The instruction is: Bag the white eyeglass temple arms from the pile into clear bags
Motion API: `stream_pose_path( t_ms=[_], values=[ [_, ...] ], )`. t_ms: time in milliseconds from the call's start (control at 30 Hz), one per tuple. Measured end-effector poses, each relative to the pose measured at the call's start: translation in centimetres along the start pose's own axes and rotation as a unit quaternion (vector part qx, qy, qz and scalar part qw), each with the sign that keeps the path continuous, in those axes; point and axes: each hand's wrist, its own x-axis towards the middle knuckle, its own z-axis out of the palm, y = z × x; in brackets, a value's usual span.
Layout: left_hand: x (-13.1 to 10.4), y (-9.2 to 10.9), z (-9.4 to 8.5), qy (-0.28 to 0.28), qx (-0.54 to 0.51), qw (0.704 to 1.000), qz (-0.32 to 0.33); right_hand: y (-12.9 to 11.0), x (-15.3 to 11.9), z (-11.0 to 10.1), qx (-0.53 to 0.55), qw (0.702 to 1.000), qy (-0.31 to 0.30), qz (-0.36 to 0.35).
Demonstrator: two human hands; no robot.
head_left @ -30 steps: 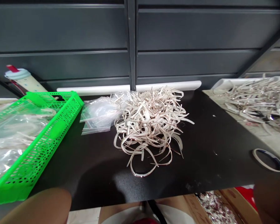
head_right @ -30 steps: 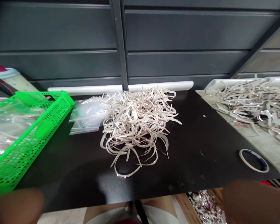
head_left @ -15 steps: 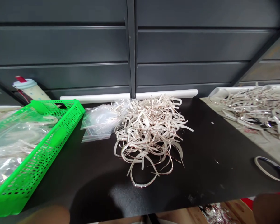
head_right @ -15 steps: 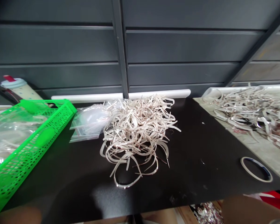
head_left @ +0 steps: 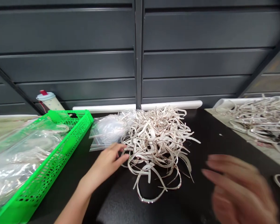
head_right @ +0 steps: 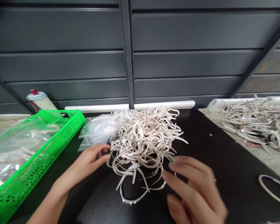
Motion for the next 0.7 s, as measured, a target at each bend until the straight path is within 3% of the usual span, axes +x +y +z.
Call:
stream_pose_path(
  t_ms=[33, 67, 267, 367, 467, 600, 700],
  values=[
    [1.2, -0.6, 0.7, -0.089, 0.048, 0.994, -0.032, 0.1, 0.0, 1.3, 0.030, 1.000, -0.004, 0.002],
    [2.0, -1.3, 1.4, -0.135, 0.070, 0.987, -0.055, 0.1, -0.2, 2.7, 0.062, 0.998, -0.013, 0.006],
    [3.6, -3.2, 3.7, -0.225, 0.000, 0.973, -0.055, -0.6, -3.5, 9.3, 0.163, 0.974, -0.141, 0.072],
    [3.6, -3.1, 3.8, -0.230, -0.094, 0.967, -0.055, -0.9, -4.1, 10.8, 0.196, 0.954, -0.205, 0.094],
    [3.2, -2.9, 3.5, -0.228, -0.216, 0.947, -0.062, -1.0, -3.4, 11.6, 0.234, 0.944, -0.197, 0.124],
    [2.3, -2.6, 3.3, -0.221, -0.396, 0.889, -0.070, -1.0, -1.1, 12.4, 0.266, 0.944, -0.137, 0.142],
    [1.9, -2.5, 3.5, -0.171, -0.532, 0.826, -0.081, -0.8, -0.1, 13.1, 0.260, 0.952, -0.098, 0.129]
  ],
)
